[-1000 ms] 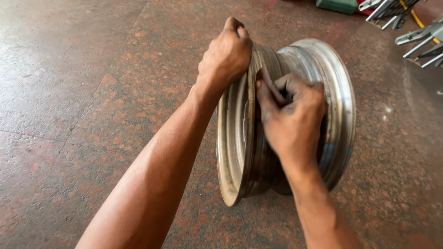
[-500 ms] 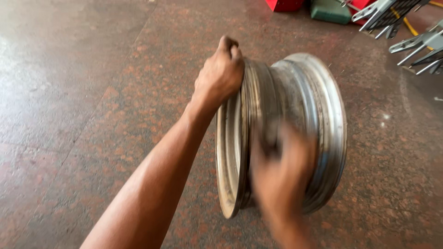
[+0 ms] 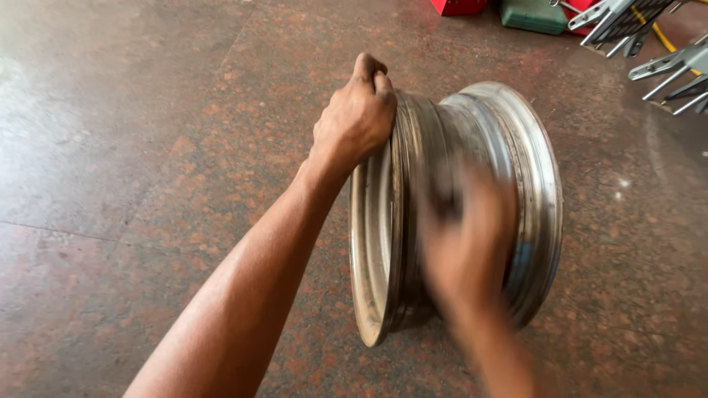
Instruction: The person scrubs the outer edge of a metal wheel rim using a small abrasive pad. They rotate the rim by hand to access different sections and continue scrubbing the same area repeatedly.
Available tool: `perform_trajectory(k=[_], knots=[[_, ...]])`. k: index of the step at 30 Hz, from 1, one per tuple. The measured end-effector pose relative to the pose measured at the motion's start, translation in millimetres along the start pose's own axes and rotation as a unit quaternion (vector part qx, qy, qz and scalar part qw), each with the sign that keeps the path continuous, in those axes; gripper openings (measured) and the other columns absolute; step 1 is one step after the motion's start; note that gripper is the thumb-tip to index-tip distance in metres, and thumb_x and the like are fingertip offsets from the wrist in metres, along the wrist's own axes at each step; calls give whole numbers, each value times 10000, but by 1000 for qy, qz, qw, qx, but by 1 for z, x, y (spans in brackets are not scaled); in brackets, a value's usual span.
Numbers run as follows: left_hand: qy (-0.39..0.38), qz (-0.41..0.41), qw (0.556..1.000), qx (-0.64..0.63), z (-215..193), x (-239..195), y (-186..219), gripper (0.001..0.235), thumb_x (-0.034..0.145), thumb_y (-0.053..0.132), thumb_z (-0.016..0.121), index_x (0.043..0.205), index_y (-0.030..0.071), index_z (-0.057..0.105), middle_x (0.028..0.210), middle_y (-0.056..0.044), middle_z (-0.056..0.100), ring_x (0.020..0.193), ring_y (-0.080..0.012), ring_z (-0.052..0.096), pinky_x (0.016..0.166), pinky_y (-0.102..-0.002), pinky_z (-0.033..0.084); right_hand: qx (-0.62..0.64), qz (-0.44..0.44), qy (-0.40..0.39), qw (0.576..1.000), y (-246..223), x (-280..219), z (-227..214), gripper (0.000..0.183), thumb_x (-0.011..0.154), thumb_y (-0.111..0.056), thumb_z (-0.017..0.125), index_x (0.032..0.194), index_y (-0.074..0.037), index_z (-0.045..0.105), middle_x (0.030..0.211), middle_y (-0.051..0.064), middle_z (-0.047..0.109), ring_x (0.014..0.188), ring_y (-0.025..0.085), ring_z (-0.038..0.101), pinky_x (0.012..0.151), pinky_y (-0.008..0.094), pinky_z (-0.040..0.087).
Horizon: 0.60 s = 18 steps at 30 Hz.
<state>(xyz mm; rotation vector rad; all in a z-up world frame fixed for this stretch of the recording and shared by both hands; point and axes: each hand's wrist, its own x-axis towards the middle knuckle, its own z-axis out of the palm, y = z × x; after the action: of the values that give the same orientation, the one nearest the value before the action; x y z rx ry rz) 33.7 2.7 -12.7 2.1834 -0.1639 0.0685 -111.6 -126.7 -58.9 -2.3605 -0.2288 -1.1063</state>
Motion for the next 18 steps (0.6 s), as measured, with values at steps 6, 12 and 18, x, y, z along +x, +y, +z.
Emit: perform_trajectory(k=[6,12,18], knots=[[-13,2,1000,-11,4,-1,-9,391,1037,325,276,1336,151,459,1221,-263,699,1138,-502,646,990,-591,471,4,-71,68,995,-16,-28,-9,141,943,-110,740,858,-56,642,832,89,658,780,230,618,867,416,464],[1,127,984,-128,-1,-40,-12,496,1075,342,318,1454,28,384,1447,-303,519,1265,-496,554,1078,-545,438,125,41,-73,989,29,78,18,131,1050,-236,699,1061,-107,718,903,28,687,813,123,642,713,304,529],[205,359,899,143,-10,-152,-18,549,916,190,675,1389,-34,511,1322,-284,625,1298,-465,584,1149,-574,400,278,102,88,951,60,60,14,217,1173,-186,613,988,-82,570,851,-54,504,750,53,437,680,229,423]])
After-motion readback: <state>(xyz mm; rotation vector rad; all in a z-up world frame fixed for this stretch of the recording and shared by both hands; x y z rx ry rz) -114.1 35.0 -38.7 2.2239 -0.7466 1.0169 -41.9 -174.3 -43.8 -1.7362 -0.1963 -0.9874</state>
